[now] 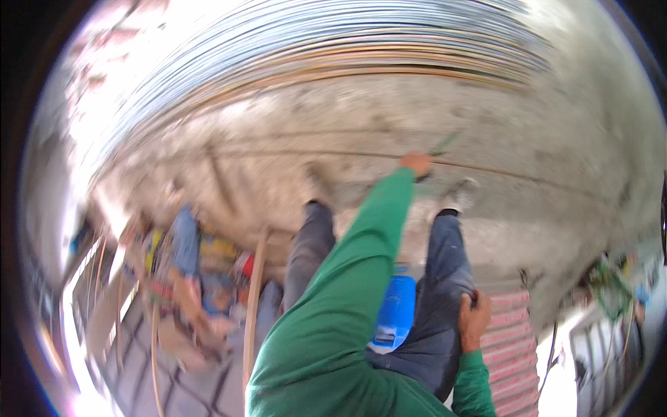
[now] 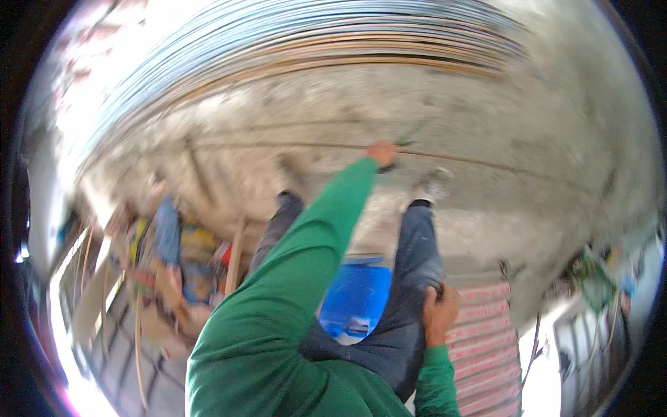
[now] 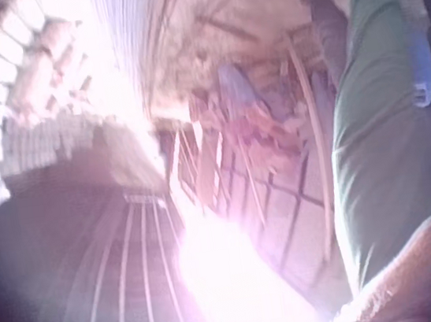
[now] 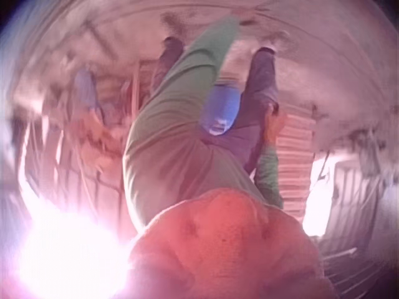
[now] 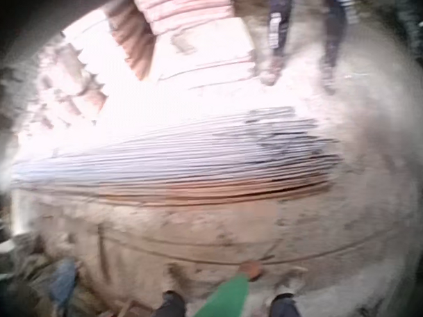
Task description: The person measures a bundle of metal rods with a tape measure, marks the length, and then uses an angle grinder to cut the rods. The cut pieces are separated and placed aside.
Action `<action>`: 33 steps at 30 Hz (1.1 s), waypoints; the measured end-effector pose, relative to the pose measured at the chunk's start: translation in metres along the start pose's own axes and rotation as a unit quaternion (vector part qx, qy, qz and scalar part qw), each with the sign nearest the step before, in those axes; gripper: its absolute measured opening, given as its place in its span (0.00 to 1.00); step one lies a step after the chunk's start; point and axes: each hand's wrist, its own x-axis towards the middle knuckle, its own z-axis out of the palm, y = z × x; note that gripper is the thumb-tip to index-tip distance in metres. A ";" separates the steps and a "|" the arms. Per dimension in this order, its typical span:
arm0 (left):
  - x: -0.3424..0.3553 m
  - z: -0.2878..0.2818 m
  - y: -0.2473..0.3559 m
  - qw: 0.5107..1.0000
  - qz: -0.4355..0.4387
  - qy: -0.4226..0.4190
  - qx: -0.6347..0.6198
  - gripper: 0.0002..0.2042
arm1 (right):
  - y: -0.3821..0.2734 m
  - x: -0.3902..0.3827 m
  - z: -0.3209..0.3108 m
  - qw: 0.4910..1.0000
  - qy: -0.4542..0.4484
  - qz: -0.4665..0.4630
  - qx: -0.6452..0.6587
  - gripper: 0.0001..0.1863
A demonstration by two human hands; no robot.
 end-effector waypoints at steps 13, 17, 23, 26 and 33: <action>0.020 -0.015 -0.051 0.987 -0.115 -0.018 -0.115 0.24 | -0.021 0.016 -0.024 0.998 -0.011 -0.004 -0.057 0.25; -0.017 -0.016 -0.051 0.941 -0.182 0.074 -0.276 0.25 | -0.028 0.016 -0.026 0.999 -0.015 0.001 -0.028 0.26; -0.086 -0.049 -0.043 0.988 -0.028 -0.008 -0.154 0.12 | -0.034 0.009 -0.028 1.000 0.008 -0.008 0.003 0.25; -0.130 -0.066 -0.018 0.961 0.180 -0.130 -0.164 0.11 | -0.021 0.003 -0.011 0.999 0.019 -0.023 0.028 0.24; -0.294 -0.140 0.138 0.931 0.275 -0.233 -0.060 0.10 | -0.059 -0.040 0.043 0.886 0.182 -0.173 0.391 0.19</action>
